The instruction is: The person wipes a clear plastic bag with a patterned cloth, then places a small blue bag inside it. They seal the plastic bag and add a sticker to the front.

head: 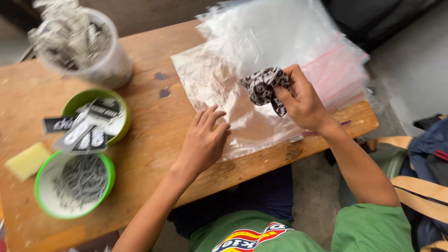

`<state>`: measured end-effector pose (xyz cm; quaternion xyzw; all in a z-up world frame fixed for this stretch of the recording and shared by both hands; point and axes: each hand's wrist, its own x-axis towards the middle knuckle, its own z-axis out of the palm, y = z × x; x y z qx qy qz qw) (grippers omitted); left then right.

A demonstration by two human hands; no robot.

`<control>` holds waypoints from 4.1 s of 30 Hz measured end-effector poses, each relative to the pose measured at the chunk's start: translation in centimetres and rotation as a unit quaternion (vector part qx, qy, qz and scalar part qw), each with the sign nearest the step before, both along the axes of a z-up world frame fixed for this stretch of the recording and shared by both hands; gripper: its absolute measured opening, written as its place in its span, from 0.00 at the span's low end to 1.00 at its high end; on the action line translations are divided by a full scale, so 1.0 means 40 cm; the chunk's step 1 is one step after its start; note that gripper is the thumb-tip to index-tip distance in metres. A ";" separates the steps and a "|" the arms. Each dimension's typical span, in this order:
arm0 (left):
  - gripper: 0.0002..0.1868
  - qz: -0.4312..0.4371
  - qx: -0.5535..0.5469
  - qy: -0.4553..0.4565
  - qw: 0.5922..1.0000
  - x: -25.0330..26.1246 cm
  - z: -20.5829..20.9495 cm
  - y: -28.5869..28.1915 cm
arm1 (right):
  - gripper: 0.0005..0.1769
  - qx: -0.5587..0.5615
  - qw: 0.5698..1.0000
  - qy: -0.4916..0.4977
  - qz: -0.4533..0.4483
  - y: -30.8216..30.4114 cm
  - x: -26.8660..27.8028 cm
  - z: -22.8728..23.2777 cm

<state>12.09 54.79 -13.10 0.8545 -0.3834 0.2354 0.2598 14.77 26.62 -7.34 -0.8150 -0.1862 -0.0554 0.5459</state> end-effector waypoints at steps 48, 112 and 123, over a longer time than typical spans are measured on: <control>0.72 0.183 0.046 0.225 0.956 -0.167 -0.056 0.235 | 0.21 -0.294 0.876 -0.351 0.153 0.500 0.173 -0.299; 0.42 0.152 0.091 0.252 0.951 -0.154 -0.032 0.244 | 0.26 -0.487 0.815 -0.280 0.139 0.396 0.036 -0.257; 0.42 0.150 0.087 0.250 0.953 -0.161 -0.029 0.243 | 0.18 -0.594 0.725 -0.322 -0.135 0.190 0.351 -0.327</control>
